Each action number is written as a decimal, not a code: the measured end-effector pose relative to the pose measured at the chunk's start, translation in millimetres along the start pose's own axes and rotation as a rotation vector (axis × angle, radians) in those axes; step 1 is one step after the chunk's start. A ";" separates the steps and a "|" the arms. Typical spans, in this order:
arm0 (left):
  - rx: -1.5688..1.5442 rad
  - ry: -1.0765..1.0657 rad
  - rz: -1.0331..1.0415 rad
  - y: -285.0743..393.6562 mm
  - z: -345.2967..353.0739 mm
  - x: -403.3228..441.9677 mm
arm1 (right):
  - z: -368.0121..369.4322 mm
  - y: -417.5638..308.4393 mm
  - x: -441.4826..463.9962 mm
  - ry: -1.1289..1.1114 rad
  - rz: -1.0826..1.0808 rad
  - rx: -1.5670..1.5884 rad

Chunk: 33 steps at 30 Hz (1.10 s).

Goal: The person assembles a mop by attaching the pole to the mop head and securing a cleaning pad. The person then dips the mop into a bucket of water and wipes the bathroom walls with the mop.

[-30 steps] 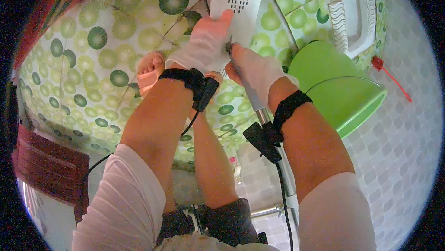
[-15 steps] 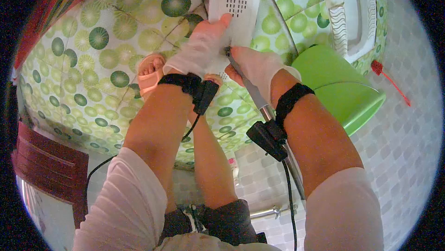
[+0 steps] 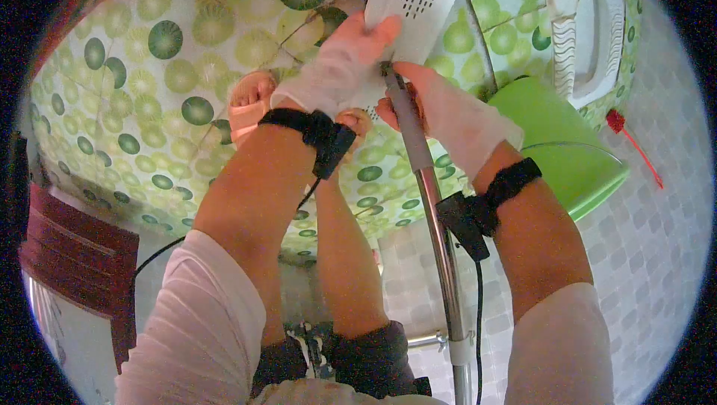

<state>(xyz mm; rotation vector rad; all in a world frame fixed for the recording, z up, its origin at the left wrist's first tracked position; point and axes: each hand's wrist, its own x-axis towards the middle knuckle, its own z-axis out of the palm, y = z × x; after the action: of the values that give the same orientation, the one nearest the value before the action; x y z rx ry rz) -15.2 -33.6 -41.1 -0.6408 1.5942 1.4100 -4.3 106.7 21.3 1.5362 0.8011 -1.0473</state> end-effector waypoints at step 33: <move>-0.296 -0.084 0.095 200.0 -216.1 -382.5 | -69.9 192.9 -473.3 0.974 -0.688 -1.673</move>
<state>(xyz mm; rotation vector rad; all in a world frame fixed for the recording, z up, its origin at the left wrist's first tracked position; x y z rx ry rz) -61.3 -263.0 381.2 -0.6734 1.3781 1.7401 -1.2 149.6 535.4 0.1114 2.1624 0.2860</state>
